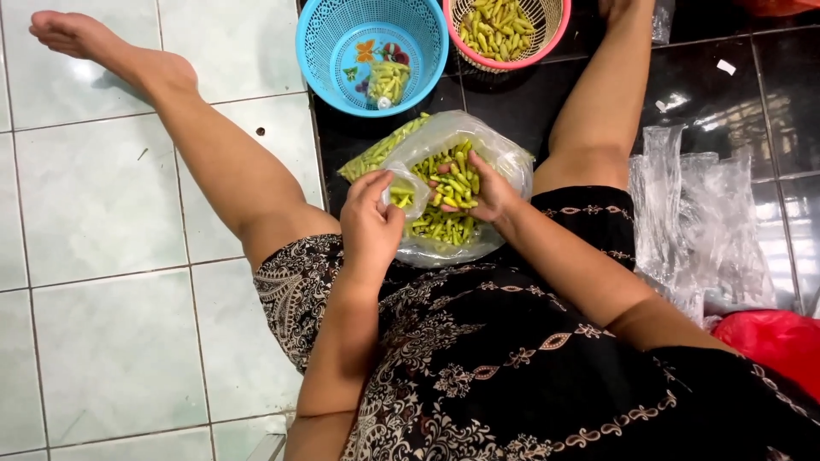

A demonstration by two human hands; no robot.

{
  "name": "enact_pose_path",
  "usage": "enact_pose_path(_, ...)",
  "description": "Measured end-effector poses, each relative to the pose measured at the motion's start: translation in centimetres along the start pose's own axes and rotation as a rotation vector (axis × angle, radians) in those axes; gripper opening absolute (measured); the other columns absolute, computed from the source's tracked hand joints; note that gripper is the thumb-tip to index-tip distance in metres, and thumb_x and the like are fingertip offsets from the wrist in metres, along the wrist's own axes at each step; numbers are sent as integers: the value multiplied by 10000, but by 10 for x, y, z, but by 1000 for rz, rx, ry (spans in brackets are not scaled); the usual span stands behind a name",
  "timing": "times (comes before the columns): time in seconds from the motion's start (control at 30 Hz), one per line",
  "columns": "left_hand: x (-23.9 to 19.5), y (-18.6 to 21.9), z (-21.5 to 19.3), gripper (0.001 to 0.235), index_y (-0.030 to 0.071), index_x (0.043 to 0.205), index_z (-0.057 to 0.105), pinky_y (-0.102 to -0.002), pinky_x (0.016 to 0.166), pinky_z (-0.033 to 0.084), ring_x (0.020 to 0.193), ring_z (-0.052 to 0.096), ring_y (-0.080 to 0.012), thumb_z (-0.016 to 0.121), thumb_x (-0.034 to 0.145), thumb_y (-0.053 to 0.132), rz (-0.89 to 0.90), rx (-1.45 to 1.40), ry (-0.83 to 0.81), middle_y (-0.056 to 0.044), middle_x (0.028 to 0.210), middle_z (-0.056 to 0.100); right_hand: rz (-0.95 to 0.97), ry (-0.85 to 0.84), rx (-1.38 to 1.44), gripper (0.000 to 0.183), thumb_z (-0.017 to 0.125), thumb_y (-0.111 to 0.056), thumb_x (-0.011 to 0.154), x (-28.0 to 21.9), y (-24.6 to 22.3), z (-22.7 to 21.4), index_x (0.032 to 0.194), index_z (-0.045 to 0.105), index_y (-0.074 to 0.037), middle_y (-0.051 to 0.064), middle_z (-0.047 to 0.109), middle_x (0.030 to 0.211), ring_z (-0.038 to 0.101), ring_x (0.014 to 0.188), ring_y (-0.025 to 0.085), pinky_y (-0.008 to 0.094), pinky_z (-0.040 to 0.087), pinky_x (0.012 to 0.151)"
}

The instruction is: The person sits on the floor and sorts green chilies by hand, placing them into small plastic bags. The person reaches into larger bags and baskets to gather more chilies, filling and then tying the individual plastic bags.

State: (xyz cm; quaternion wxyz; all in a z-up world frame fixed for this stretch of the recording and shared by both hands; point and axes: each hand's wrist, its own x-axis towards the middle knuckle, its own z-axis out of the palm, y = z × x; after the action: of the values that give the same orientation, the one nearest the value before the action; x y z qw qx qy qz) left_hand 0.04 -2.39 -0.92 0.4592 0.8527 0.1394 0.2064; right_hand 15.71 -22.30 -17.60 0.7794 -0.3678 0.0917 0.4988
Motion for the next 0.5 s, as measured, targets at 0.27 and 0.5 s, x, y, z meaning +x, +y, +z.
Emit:
enact_pose_path(0.27,-1,5,-4,509,-18,1264,703,-337,721,590,708,698,-225,577,771,-31,-33,-19,-50,-155,1275,660,-39,-38,132,576,526,-573,993,3,-1,-11,1188,668,-51,269,717,1193,738,1026,437,600,640,795)
enact_pose_path(0.5,-3,13,3,507,-40,1273,689,-373,723,598,730,700,-254,570,780,-39,-39,-29,-117,-178,1287,649,-122,2,206,503,559,-518,985,-19,-5,12,1064,690,-39,269,716,1177,743,990,442,583,657,781)
